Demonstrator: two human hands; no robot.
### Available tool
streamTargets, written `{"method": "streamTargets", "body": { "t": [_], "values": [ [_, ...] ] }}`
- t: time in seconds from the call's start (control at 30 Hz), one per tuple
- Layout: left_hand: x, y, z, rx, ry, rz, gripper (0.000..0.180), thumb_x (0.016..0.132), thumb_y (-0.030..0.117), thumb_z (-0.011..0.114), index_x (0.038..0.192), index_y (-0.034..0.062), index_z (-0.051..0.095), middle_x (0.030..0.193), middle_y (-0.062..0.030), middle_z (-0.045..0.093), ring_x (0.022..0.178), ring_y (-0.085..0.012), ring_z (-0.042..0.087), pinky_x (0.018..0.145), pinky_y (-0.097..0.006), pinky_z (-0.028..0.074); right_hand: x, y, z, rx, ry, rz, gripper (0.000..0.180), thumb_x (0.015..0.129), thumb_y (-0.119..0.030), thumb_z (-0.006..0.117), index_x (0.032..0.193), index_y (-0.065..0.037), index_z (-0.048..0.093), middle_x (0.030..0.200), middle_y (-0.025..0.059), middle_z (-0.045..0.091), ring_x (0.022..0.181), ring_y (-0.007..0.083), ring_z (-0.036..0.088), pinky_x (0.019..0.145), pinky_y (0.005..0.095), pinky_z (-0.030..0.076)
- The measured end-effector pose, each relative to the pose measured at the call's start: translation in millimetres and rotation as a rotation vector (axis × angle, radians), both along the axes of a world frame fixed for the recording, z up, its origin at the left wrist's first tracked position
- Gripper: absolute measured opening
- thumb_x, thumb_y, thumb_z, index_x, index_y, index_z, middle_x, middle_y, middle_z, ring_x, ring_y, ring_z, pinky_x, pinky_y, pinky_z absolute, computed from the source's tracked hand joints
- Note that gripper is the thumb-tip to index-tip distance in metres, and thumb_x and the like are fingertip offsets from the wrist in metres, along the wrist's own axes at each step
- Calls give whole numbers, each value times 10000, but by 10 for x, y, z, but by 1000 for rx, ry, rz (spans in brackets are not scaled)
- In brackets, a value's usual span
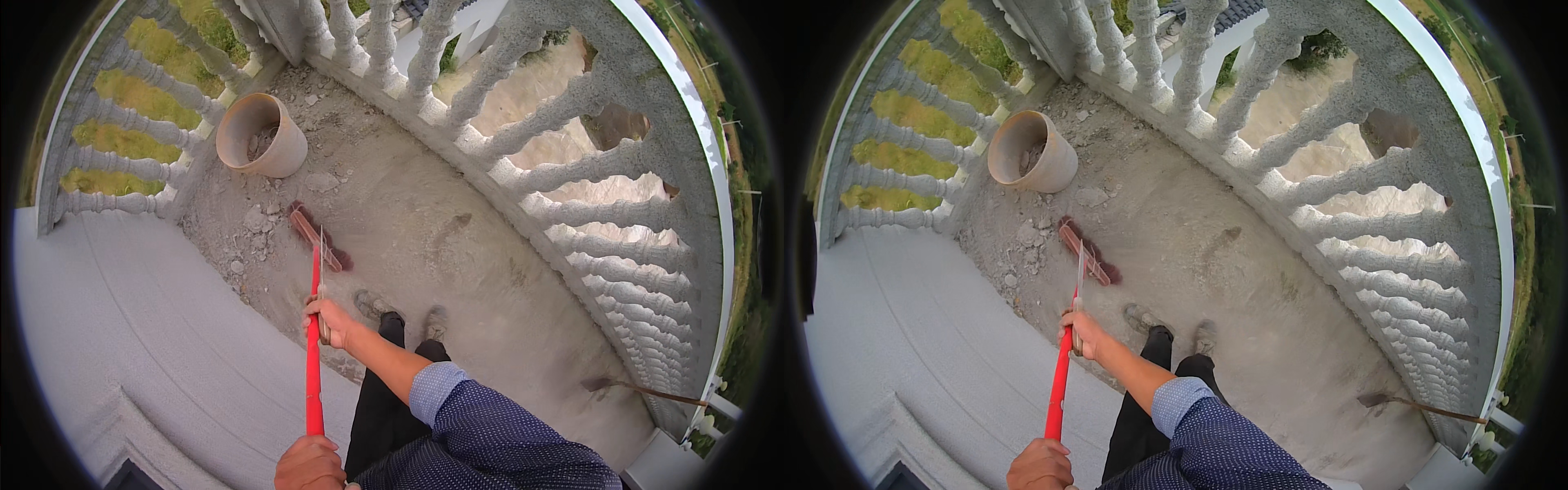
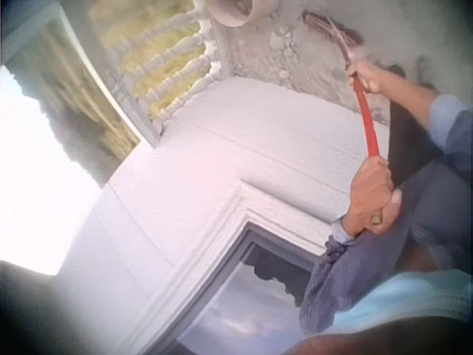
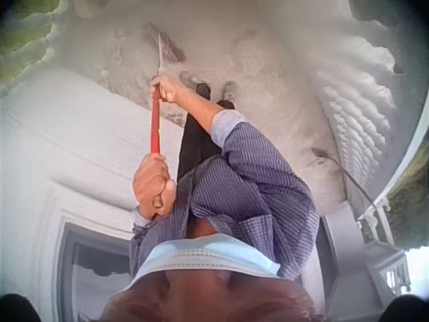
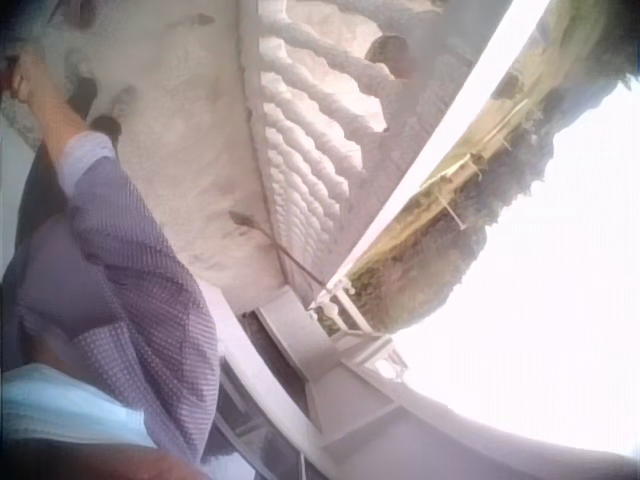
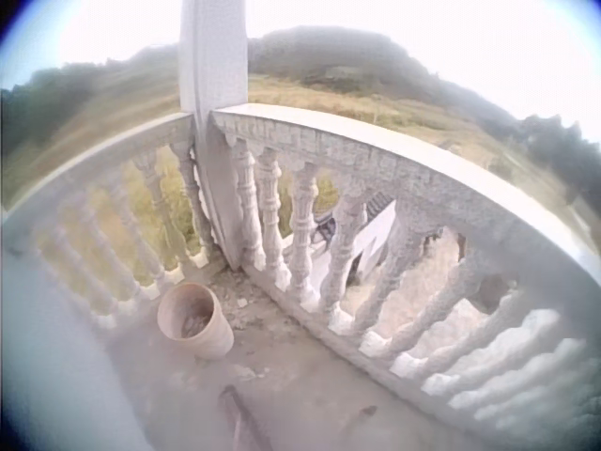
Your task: The person scrapes concrete debris from a balcony floor using a hand trowel, then sweeps the area with a broom, and finally uses a shovel to gather the debris into a bucket.
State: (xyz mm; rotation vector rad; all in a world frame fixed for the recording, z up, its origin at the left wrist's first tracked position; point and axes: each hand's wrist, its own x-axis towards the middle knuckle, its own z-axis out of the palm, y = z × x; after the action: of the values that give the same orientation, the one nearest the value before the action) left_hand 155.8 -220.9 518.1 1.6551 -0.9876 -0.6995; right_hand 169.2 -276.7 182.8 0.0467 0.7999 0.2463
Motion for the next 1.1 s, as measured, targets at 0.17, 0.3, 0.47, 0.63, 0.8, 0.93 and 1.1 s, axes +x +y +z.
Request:
{"method": "streamTargets", "body": {
  "t": [0.17, 0.3, 0.47, 0.63, 0.8, 0.93, 1.1],
  "values": [
    [-169, 52, 292, -79, -66, -148, 246, 743, 86, 609, 557, 22, 462, 535, -99, 458, 462, -251, 469, 541, -400, 470, -139, 108, 602, 26, -99, -82, 262, 816, 11, 556, 1009, -102, 421, 715, 91, 555, 581, 215, 577, 506, 367, 488],
    [-160, 42, 423, -230, 88, -202, 269, 737, 118, 626, 546, 19, 465, 515, -86, 462, 441, -223, 456, 524, -388, 459, -898, -190, 686, -161, 79, -142, 268, 821, 8, 577, 1016, -104, 431, 741, 92, 573, 608, 217, 588, 527, 359, 490],
    [-186, -79, 26, -124, 373, -185, 315, 808, 145, 571, 547, 8, 460, 540, -101, 485, 483, -237, 480, 632, -445, 477, -1936, -674, 466, -291, 465, -404, 246, 821, 27, 546, 986, -129, 454, 729, 60, 546, 656, 203, 601, 524, 389, 489],
    [-325, -124, -531, -84, 399, -109, 262, 802, 57, 552, 575, -1, 436, 608, -125, 512, 582, -263, 522, 739, -470, 485, -2119, -588, -259, -238, 498, -544, 277, 780, 40, 537, 992, -121, 459, 716, 87, 537, 595, 231, 582, 499, 388, 482],
    [-151, -3, -266, 26, 209, -29, 254, 784, 25, 547, 566, 3, 419, 610, -117, 509, 568, -257, 516, 735, -474, 489, -809, -54, -240, -266, 334, -130, 251, 795, -2, 566, 1027, -74, 500, 705, 72, 563, 580, 207, 590, 509, 369, 476],
    [-48, -78, 29, -49, -1, -128, 241, 752, 21, 573, 558, 16, 430, 587, -110, 490, 510, -248, 481, 635, -427, 494, -280, -11, 162, -201, 68, -28, 242, 803, -57, 574, 1030, -85, 496, 715, 60, 557, 595, 183, 592, 486, 346, 469],
    [112, -339, 340, -252, -164, -351, 278, 772, 76, 617, 558, 40, 443, 535, -82, 452, 475, -227, 467, 512, -376, 462, -176, -351, 567, -355, 107, -103, 208, 808, -12, 579, 981, -83, 488, 721, 66, 561, 600, 190, 608, 485, 347, 480]
  ]
}}
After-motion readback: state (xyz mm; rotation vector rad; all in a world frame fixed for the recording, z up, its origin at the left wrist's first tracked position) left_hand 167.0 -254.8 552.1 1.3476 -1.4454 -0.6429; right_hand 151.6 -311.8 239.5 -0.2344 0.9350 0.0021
